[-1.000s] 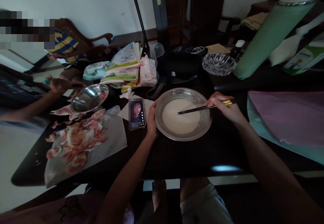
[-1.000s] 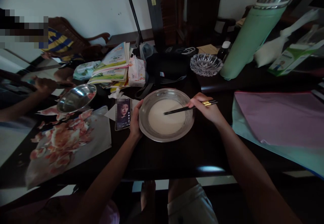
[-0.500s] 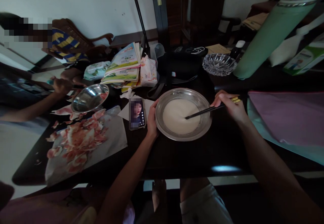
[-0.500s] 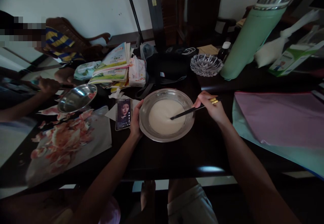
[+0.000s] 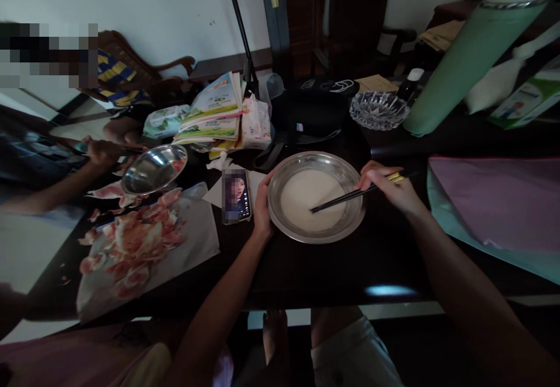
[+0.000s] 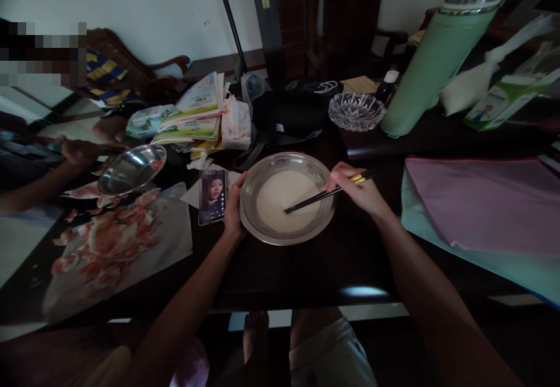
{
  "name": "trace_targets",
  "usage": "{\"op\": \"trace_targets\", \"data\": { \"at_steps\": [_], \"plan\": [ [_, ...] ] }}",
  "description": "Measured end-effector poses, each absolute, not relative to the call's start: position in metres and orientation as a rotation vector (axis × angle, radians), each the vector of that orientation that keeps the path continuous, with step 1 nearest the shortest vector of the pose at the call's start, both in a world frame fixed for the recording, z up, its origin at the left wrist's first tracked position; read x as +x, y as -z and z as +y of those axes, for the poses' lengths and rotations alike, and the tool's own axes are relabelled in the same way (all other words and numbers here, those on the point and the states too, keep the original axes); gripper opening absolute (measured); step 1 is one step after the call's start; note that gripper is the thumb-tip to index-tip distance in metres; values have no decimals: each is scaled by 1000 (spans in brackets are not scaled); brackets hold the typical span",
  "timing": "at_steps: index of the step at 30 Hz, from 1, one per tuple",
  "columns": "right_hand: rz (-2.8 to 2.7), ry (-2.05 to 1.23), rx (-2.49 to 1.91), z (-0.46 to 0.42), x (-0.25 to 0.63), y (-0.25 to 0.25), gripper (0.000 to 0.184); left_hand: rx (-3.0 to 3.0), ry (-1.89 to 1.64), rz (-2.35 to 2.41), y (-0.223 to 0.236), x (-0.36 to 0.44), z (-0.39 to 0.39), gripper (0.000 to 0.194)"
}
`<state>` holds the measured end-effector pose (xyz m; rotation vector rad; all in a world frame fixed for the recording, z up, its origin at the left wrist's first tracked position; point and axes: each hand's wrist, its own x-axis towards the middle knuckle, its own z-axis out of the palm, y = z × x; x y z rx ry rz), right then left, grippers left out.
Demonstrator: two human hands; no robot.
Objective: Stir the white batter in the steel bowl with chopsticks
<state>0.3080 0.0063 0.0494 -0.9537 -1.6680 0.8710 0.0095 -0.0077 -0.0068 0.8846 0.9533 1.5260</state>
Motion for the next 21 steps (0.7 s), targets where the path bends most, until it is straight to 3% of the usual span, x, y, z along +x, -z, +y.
{"op": "trace_targets", "data": {
  "at_steps": [5, 10, 16, 21],
  "plan": [
    [-1714, -759, -997, 8, 304, -50, 38, 887, -1522, 973, 5, 10, -9, 50],
    [-1563, -840, -983, 6, 311, -51, 46, 905, -1515, 969, 2, 10, -10, 51],
    [-1766, -822, -972, 5, 304, -52, 36, 900, -1528, 987, 4, 9, -9, 51],
    [-1584, -827, -1001, 6, 311, -51, 45, 913, -1526, 990, 6, 9, -8, 51]
  ]
}}
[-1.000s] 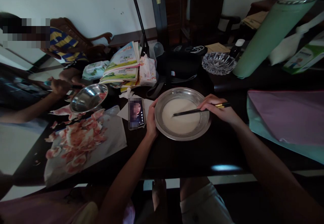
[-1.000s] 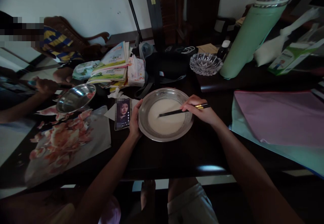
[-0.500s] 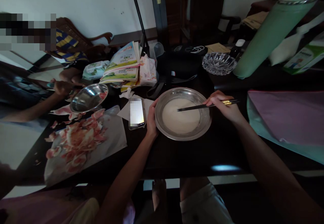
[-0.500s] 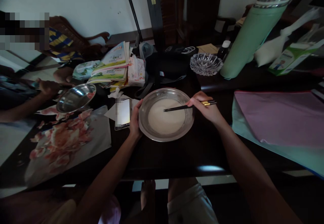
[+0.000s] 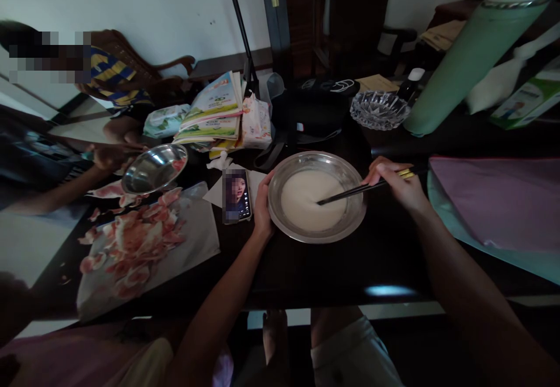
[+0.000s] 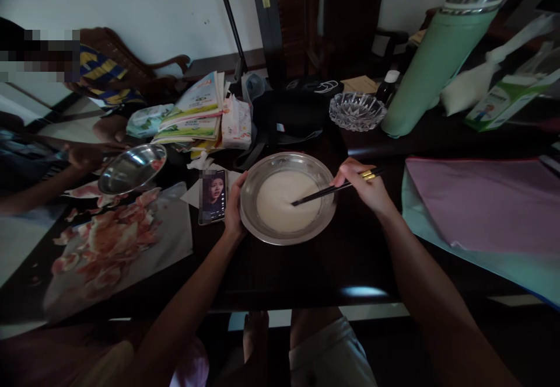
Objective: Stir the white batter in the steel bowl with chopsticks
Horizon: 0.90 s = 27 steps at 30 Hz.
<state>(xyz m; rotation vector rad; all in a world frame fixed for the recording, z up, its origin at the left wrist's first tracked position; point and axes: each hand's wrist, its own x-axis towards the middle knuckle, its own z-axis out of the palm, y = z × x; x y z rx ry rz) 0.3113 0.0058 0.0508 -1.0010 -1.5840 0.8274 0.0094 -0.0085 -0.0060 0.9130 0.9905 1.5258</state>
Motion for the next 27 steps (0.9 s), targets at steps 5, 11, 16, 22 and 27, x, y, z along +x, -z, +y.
{"op": "trace_targets", "data": {
  "at_steps": [5, 11, 16, 22, 27],
  "plan": [
    [-1786, -828, -958, 6, 306, -51, 36, 895, -1541, 1000, 6, 10, -8, 52],
    [-1578, -817, -1016, 8, 311, -49, 44, 890, -1525, 972, 5, 10, -9, 51],
    [-1781, -844, -937, 7, 302, -50, 39, 897, -1530, 988, 8, 8, -8, 50],
    [-1536, -750, -1051, 9, 310, -50, 46, 891, -1521, 985, 8, 8, -8, 51],
    [-1704, -861, -971, 6, 305, -50, 43, 880, -1521, 974, 6, 9, -8, 50]
  ]
}}
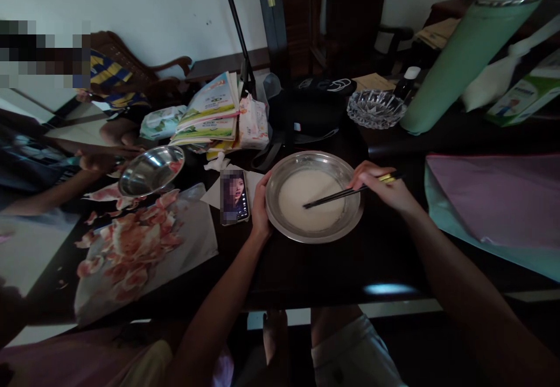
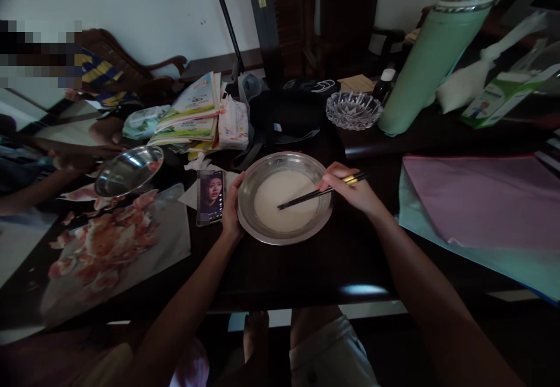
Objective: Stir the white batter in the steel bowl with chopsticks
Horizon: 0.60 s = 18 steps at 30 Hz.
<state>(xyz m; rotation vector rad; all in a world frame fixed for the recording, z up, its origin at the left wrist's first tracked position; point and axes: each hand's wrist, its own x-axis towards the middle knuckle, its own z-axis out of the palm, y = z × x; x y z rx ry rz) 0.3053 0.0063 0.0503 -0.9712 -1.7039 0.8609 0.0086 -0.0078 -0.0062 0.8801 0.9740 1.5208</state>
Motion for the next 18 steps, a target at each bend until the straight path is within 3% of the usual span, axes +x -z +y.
{"op": "trace_targets", "data": {
  "at_steps": [3, 8, 15, 18],
  "plan": [
    [-1761, -789, -977, 7, 303, -50, 35, 878, -1536, 983, 6, 9, -8, 50],
    [-1562, -801, -986, 8, 311, -49, 44, 899, -1527, 998, 7, 8, -9, 49],
    [-1714, -810, -987, 7, 305, -49, 35, 884, -1515, 989, 7, 8, -8, 50],
    [-1575, -799, -992, 8, 310, -49, 41, 897, -1532, 979, 7, 9, -7, 49]
  ]
}}
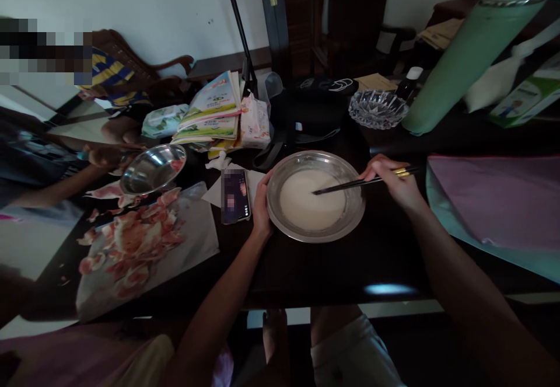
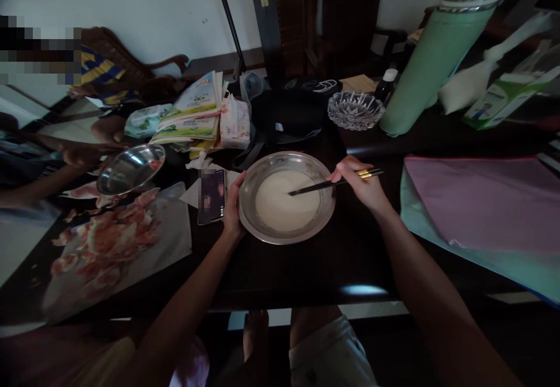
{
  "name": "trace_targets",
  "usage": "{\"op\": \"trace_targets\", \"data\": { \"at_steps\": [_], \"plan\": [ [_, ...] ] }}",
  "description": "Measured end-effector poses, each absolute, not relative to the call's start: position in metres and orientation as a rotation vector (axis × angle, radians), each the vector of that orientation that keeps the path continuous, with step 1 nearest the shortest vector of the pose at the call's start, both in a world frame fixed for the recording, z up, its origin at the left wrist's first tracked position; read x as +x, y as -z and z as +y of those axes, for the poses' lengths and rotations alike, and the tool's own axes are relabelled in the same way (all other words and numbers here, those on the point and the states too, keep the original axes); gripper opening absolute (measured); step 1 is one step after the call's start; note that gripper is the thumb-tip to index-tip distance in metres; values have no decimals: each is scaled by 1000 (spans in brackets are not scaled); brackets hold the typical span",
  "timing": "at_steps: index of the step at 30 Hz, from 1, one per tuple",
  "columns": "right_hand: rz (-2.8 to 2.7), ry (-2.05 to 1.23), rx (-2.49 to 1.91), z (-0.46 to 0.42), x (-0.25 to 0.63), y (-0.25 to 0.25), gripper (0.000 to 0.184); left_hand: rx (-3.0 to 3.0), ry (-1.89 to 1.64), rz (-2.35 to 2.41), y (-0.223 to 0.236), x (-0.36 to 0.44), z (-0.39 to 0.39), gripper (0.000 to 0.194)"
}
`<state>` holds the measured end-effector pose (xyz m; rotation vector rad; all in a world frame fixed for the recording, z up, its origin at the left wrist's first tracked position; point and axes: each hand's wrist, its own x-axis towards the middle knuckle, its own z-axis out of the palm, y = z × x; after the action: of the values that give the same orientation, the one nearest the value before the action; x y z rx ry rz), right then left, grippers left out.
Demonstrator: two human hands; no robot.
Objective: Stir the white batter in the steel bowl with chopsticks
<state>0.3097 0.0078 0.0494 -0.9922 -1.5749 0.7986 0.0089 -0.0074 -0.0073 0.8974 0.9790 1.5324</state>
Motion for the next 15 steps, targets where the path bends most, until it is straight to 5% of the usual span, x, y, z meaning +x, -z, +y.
{"op": "trace_targets", "data": {
  "at_steps": [15],
  "plan": [
    [-1633, -898, -958, 6, 308, -49, 44, 892, -1536, 984, 6, 9, -8, 52]
  ]
}}
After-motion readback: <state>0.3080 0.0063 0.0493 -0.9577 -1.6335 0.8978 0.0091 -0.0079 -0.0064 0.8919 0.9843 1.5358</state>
